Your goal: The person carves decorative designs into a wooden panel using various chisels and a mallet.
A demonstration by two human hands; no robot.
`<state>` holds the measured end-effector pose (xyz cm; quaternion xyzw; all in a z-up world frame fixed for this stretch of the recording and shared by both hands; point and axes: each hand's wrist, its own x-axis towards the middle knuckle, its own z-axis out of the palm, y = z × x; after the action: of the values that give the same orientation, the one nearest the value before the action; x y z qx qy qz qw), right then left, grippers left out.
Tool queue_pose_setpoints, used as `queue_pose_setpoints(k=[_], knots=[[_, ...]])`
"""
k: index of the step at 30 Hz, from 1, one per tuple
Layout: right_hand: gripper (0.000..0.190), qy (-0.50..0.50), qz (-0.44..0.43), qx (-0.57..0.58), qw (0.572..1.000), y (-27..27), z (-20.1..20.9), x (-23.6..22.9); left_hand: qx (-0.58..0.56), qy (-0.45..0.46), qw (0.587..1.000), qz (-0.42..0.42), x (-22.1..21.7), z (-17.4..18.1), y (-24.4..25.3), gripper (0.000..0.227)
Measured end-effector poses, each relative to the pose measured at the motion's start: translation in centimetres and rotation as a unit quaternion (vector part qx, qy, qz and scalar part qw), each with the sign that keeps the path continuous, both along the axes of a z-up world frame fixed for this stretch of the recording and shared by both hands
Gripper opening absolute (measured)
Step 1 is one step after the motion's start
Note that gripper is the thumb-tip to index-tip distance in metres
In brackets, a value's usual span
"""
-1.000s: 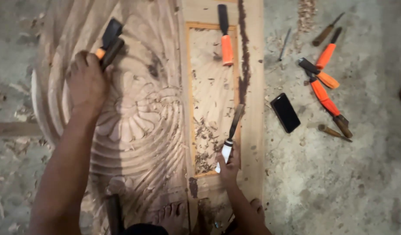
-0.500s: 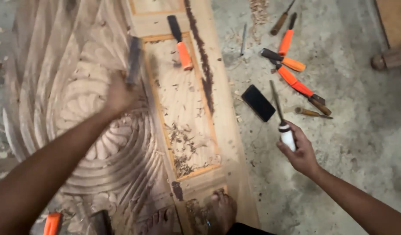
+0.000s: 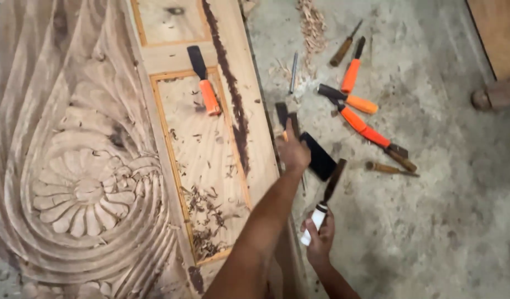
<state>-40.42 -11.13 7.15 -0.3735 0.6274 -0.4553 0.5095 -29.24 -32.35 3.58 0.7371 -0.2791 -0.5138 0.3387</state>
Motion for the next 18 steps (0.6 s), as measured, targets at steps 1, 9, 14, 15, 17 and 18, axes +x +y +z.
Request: queue_pose_setpoints(k=[1,9,14,15,17,18], knots=[[0.046,-0.001,0.008,0.003,1.0,-0.2,-0.3,-0.6,0.003,-0.001,1.0,0.008,-0.6,-1.1,0.3,0.092],[0.025,0.006,-0.01,0.011,1.0,-1.2,-2.5,-3.5,0.037,-0.042,0.998,0.018,-7.0,-11.0,2.5,0.096],[0.038,-0.067,0.011,-0.09,0.994,-3.8,-2.4,-1.3,-0.032,-0.031,0.998,-0.047,-0.2,-2.1,5.3,0.09],[0.039,-0.079,0.008,-0.101,0.992,-4.4,-2.0,-0.6,-0.108,-0.002,0.99,-0.086,0.7,-1.4,6.3,0.086],[0.044,-0.111,0.014,-0.097,0.989,-4.7,-2.4,1.5,-0.223,-0.008,0.963,-0.151,6.6,0.5,8.8,0.066],[0.049,-0.138,0.015,-0.099,0.985,-4.8,-2.5,2.4,-0.34,-0.01,0.915,-0.219,9.3,1.6,10.2,0.048]])
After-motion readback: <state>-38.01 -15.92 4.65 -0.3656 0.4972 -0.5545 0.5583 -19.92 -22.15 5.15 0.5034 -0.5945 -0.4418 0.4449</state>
